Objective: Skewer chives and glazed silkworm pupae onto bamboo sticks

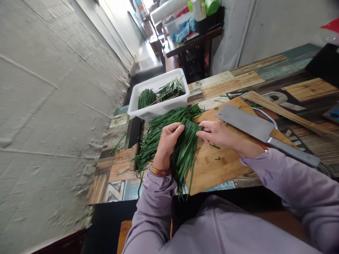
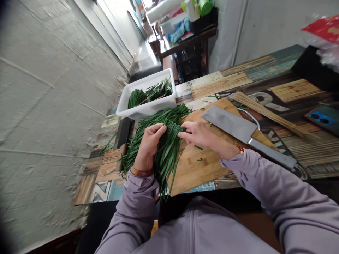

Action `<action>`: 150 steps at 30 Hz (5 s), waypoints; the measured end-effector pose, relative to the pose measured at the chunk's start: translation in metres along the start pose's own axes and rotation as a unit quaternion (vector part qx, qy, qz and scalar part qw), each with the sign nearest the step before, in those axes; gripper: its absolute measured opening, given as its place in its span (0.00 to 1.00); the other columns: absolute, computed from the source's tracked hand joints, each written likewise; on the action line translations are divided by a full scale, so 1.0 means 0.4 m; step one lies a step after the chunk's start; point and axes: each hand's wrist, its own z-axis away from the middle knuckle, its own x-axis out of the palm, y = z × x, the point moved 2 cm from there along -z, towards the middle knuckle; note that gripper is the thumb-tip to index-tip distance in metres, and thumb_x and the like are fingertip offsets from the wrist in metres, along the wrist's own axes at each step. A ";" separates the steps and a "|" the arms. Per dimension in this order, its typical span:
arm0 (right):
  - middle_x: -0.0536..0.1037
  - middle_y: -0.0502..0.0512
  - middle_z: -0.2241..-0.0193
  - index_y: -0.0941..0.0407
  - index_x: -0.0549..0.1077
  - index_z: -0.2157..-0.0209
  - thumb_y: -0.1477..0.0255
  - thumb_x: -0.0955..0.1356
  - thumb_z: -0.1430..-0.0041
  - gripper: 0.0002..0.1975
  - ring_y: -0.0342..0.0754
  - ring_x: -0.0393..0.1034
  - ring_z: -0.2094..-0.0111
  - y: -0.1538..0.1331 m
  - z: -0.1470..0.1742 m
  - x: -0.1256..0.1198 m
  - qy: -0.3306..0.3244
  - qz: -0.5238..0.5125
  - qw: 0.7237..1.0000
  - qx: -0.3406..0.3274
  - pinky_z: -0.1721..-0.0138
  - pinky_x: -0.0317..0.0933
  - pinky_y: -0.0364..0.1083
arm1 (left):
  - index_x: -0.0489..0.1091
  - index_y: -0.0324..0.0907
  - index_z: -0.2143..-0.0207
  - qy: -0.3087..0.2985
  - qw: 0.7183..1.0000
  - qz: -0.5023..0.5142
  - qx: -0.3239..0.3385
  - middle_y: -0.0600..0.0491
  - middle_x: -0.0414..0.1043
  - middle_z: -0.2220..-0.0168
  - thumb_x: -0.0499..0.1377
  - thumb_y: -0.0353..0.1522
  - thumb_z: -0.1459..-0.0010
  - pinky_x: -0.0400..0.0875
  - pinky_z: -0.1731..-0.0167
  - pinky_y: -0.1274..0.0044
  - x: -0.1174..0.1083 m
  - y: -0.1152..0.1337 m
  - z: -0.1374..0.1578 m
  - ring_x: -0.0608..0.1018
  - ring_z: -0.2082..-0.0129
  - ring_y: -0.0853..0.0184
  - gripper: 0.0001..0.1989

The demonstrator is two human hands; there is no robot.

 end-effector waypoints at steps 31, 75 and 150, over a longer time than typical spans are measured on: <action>0.82 0.54 0.69 0.55 0.81 0.66 0.67 0.65 0.38 0.13 0.48 0.73 0.68 -0.252 -0.054 -0.072 0.081 0.431 0.883 -0.169 0.65 0.60 0.45 | 0.80 0.38 0.56 -0.111 0.923 0.348 0.120 0.47 0.81 0.57 0.72 0.35 0.57 0.71 0.58 0.75 -0.074 0.022 -0.004 0.81 0.59 0.62 0.23; 0.77 0.59 0.65 0.55 0.68 0.61 0.64 0.54 0.28 0.16 0.52 0.69 0.64 -0.247 -0.123 0.055 0.001 0.638 0.745 -0.196 0.64 0.55 0.47 | 0.76 0.35 0.70 -0.196 0.936 0.278 0.091 0.52 0.77 0.73 0.75 0.38 0.61 0.70 0.69 0.75 -0.020 -0.011 0.002 0.75 0.74 0.68 0.19; 0.80 0.53 0.69 0.53 0.74 0.63 0.65 0.61 0.33 0.12 0.49 0.75 0.66 -0.001 0.001 0.004 0.202 0.169 0.956 -0.129 0.65 0.61 0.44 | 0.74 0.40 0.68 0.150 0.950 -0.231 0.150 0.52 0.78 0.71 0.56 0.31 0.43 0.68 0.68 0.76 -0.016 -0.009 -0.093 0.76 0.72 0.67 0.07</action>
